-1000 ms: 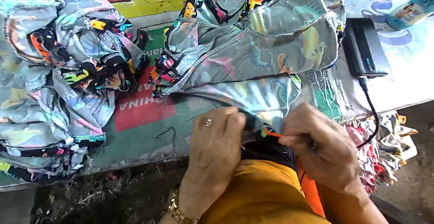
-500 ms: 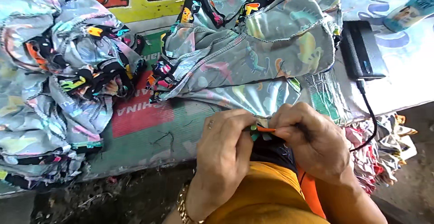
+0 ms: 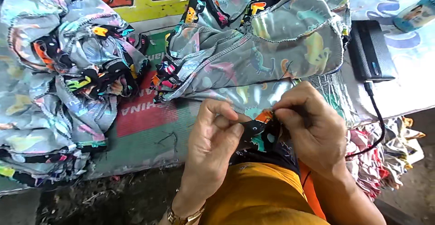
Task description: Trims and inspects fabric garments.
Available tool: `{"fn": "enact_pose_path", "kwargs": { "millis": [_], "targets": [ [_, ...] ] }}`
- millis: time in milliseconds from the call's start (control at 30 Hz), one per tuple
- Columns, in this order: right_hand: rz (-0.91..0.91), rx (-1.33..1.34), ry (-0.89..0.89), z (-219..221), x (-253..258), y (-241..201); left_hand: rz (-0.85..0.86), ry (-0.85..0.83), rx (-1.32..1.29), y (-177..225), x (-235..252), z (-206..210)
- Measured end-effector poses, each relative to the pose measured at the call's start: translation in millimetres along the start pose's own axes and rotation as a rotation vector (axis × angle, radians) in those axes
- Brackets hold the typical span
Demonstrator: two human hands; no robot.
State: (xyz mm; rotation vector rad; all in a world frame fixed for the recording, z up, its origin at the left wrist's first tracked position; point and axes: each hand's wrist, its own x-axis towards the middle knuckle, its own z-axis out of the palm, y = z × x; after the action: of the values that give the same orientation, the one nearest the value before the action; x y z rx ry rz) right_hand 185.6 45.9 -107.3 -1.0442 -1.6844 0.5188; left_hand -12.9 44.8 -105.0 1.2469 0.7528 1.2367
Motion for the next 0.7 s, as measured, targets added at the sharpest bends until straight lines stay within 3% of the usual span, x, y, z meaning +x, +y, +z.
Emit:
{"fn": "enact_pose_path", "kwargs": {
  "millis": [267,433,600,700],
  "targets": [
    [-0.051,-0.087,-0.014,8,-8,-11,0.113,0.014,0.192,-6,-3,8],
    [-0.083,0.037,0.003,17,-9,-4,0.158,0.026,0.251,-10,-4,10],
    [0.115,0.283,-0.025,6,-10,-2,0.135,0.046,0.202,-9,-3,12],
    [0.146,0.354,0.004,-5,-7,3,0.133,0.033,0.179,-10,-2,9]
  ]
}}
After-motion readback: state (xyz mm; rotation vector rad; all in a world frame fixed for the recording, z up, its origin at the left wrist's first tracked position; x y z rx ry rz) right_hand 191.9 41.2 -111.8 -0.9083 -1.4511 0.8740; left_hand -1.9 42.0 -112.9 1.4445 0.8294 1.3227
